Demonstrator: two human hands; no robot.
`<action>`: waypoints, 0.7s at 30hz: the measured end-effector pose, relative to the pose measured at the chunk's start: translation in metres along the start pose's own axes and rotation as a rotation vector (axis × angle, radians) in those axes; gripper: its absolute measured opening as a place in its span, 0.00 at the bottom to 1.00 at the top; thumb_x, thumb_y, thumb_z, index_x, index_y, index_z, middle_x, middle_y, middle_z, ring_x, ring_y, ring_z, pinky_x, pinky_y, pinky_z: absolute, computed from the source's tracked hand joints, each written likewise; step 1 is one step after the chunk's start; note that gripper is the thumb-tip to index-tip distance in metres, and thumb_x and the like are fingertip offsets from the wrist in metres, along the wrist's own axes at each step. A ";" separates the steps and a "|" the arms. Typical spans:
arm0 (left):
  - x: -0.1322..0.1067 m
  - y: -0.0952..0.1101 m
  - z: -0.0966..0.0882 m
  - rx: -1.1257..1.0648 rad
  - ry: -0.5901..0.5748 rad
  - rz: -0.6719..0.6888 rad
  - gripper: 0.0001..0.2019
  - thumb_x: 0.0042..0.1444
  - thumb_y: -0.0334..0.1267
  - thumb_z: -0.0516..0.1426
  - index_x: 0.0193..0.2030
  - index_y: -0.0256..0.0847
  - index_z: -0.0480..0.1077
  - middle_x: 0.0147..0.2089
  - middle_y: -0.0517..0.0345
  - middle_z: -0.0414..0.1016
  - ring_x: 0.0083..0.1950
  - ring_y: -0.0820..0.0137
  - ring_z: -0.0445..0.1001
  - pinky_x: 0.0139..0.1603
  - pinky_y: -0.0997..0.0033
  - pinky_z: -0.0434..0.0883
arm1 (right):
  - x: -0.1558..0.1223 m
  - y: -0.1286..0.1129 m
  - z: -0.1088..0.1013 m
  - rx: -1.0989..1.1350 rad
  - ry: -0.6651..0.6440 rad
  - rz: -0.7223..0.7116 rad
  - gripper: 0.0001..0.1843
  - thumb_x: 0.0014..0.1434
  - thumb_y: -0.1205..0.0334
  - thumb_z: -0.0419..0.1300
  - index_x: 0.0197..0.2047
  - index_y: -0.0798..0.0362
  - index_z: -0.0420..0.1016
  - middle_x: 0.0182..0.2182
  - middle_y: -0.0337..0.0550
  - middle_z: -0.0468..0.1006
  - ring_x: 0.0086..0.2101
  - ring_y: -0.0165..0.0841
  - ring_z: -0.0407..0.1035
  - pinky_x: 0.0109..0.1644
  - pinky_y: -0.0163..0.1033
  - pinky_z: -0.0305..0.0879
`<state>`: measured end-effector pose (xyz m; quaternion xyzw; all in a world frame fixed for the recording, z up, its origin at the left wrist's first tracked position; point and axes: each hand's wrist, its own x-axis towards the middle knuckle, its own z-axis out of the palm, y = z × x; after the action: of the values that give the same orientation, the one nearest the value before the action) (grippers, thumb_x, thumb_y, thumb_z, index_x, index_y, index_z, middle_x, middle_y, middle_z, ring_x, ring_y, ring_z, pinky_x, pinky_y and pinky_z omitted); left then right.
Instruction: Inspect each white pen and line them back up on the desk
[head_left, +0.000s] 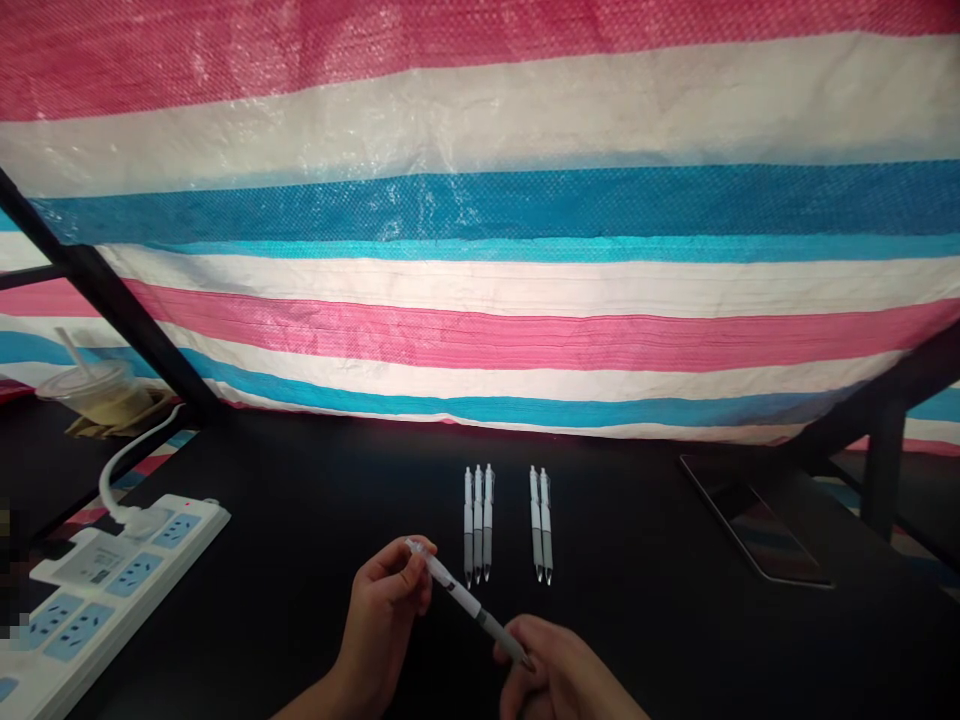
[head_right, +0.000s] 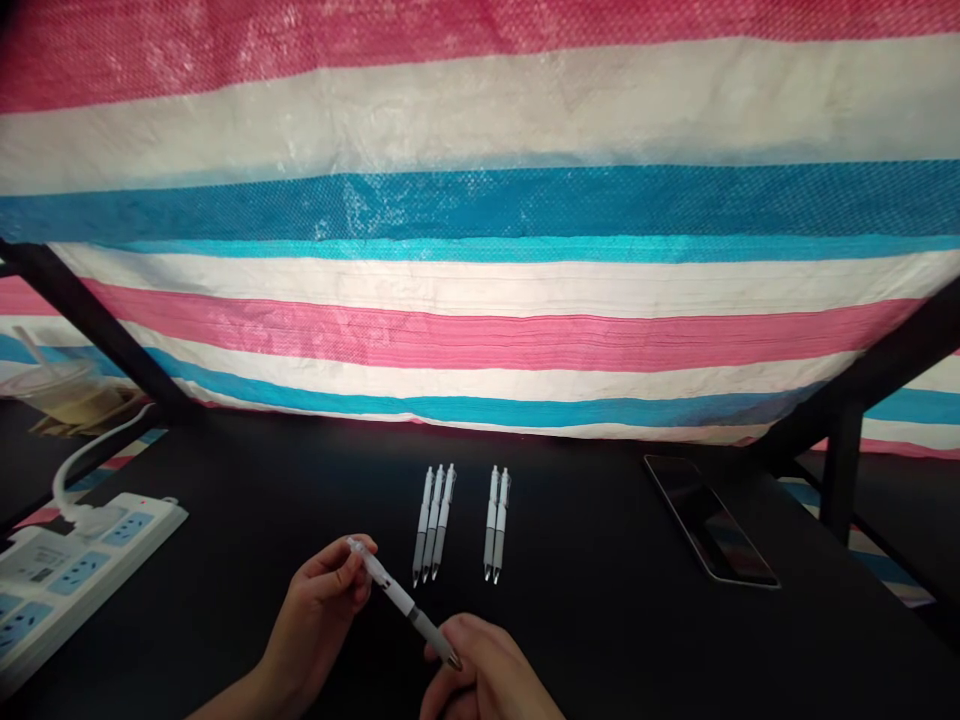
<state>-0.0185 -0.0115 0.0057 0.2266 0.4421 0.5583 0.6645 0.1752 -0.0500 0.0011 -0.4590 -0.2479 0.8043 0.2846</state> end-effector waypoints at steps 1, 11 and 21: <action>0.000 0.000 0.000 0.001 0.004 0.004 0.08 0.46 0.37 0.66 0.31 0.33 0.77 0.21 0.62 0.66 0.23 0.78 0.60 0.24 0.79 0.58 | 0.001 0.001 0.000 0.010 0.022 0.003 0.25 0.49 0.39 0.60 0.33 0.55 0.65 0.18 0.40 0.74 0.16 0.23 0.64 0.19 0.27 0.48; 0.002 -0.003 -0.001 -0.011 0.020 0.027 0.08 0.47 0.37 0.66 0.32 0.33 0.77 0.22 0.62 0.66 0.23 0.78 0.60 0.23 0.79 0.59 | 0.011 0.015 -0.007 -0.051 -0.019 -0.031 0.27 0.45 0.38 0.64 0.28 0.54 0.64 0.14 0.37 0.72 0.14 0.21 0.60 0.18 0.27 0.45; 0.001 0.004 0.003 -0.024 0.043 0.118 0.08 0.53 0.39 0.63 0.35 0.37 0.75 0.21 0.64 0.64 0.24 0.77 0.59 0.24 0.79 0.60 | -0.003 0.002 -0.004 0.084 -0.044 -0.075 0.16 0.44 0.57 0.65 0.29 0.51 0.60 0.14 0.37 0.74 0.15 0.24 0.63 0.20 0.28 0.50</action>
<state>-0.0178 -0.0092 0.0100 0.2322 0.4355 0.6067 0.6232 0.1793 -0.0528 -0.0001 -0.4194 -0.2370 0.8126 0.3282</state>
